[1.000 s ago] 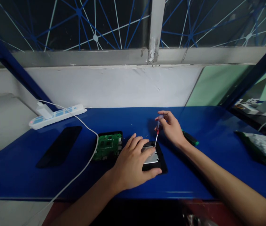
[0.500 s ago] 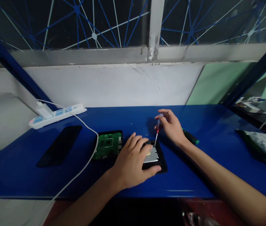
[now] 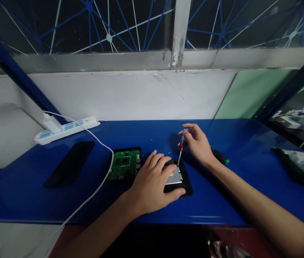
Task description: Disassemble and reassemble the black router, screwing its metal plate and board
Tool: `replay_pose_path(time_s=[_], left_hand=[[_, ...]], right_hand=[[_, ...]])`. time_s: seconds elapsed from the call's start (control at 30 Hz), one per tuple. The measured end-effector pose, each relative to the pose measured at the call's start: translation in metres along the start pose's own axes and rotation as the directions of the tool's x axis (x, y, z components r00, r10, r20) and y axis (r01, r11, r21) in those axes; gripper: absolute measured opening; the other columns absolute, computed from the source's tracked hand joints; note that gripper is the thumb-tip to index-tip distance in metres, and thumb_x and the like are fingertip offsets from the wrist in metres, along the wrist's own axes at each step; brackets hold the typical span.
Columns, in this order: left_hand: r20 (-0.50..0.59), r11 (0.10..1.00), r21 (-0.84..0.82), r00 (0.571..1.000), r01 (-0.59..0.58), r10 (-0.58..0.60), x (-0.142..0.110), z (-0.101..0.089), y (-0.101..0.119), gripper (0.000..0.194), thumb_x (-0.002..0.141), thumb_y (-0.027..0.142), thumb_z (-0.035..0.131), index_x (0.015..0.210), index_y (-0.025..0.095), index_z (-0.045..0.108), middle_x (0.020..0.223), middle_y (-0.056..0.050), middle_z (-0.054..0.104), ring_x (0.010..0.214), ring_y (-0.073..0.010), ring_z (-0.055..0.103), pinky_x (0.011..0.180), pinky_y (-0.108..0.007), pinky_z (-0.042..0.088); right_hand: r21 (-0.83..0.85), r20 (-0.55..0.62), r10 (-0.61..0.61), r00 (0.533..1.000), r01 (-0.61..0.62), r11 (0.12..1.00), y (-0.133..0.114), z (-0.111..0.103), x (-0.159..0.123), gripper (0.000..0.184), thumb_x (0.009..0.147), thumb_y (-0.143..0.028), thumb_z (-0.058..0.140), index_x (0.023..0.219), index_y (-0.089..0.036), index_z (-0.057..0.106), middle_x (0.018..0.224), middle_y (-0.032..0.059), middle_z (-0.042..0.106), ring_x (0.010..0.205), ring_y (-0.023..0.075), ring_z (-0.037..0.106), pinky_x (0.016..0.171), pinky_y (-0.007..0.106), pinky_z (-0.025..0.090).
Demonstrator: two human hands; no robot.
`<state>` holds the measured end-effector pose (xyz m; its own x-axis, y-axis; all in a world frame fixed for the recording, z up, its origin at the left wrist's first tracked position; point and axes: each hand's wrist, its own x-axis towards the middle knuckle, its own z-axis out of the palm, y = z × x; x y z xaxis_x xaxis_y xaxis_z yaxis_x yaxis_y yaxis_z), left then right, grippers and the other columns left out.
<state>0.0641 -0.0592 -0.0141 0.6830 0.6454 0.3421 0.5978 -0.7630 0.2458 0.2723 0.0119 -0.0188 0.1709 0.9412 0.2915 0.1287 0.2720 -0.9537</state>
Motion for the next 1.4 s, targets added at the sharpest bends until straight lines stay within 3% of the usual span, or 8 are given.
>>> replay_pose_path(time_s=[0.5,0.8,1.2,1.4], left_hand=[[0.007,1.0,0.004,1.0,0.001,-0.001,0.001,0.0,0.001,0.051,0.086,0.056,0.069,0.123,0.021,0.065,0.133,-0.01,0.061,0.129,-0.0325,0.05,0.122,-0.057,0.027],[0.041,1.0,0.01,0.999,0.013,-0.014,0.001,-0.004,0.004,0.046,0.089,0.054,0.066,0.124,0.023,0.063,0.133,-0.007,0.062,0.124,-0.0294,0.056,0.122,-0.055,0.026],[0.044,1.0,0.026,0.999,0.011,-0.013,0.0,-0.002,0.003,0.048,0.09,0.056,0.064,0.124,0.022,0.063,0.133,-0.008,0.061,0.124,-0.0308,0.055,0.121,-0.055,0.027],[0.024,0.999,0.038,1.0,0.012,-0.013,0.001,-0.003,0.005,0.046,0.089,0.054,0.066,0.123,0.024,0.064,0.132,-0.007,0.062,0.122,-0.031,0.056,0.12,-0.056,0.03]], right_hand=[[-0.005,0.001,-0.016,1.0,0.016,1.0,0.002,0.0,0.001,0.025,0.09,-0.033,0.056,0.112,-0.023,0.052,0.095,0.0016,0.065,0.057,0.0144,0.067,0.051,0.032,0.057],[-0.045,-0.023,-0.052,0.998,0.051,0.998,-0.003,-0.001,-0.001,0.026,0.09,-0.035,0.057,0.113,-0.024,0.052,0.097,0.0019,0.065,0.057,0.0125,0.065,0.051,0.03,0.055],[-0.109,0.011,-0.093,0.996,0.093,0.99,-0.012,0.001,-0.008,0.026,0.092,-0.033,0.057,0.115,-0.024,0.053,0.102,0.0037,0.066,0.061,0.0137,0.067,0.056,0.031,0.056],[-0.088,-0.03,-0.119,0.992,0.116,0.989,-0.016,-0.001,-0.007,0.025,0.09,-0.032,0.058,0.114,-0.026,0.054,0.101,0.0031,0.066,0.058,0.0126,0.064,0.052,0.03,0.053]])
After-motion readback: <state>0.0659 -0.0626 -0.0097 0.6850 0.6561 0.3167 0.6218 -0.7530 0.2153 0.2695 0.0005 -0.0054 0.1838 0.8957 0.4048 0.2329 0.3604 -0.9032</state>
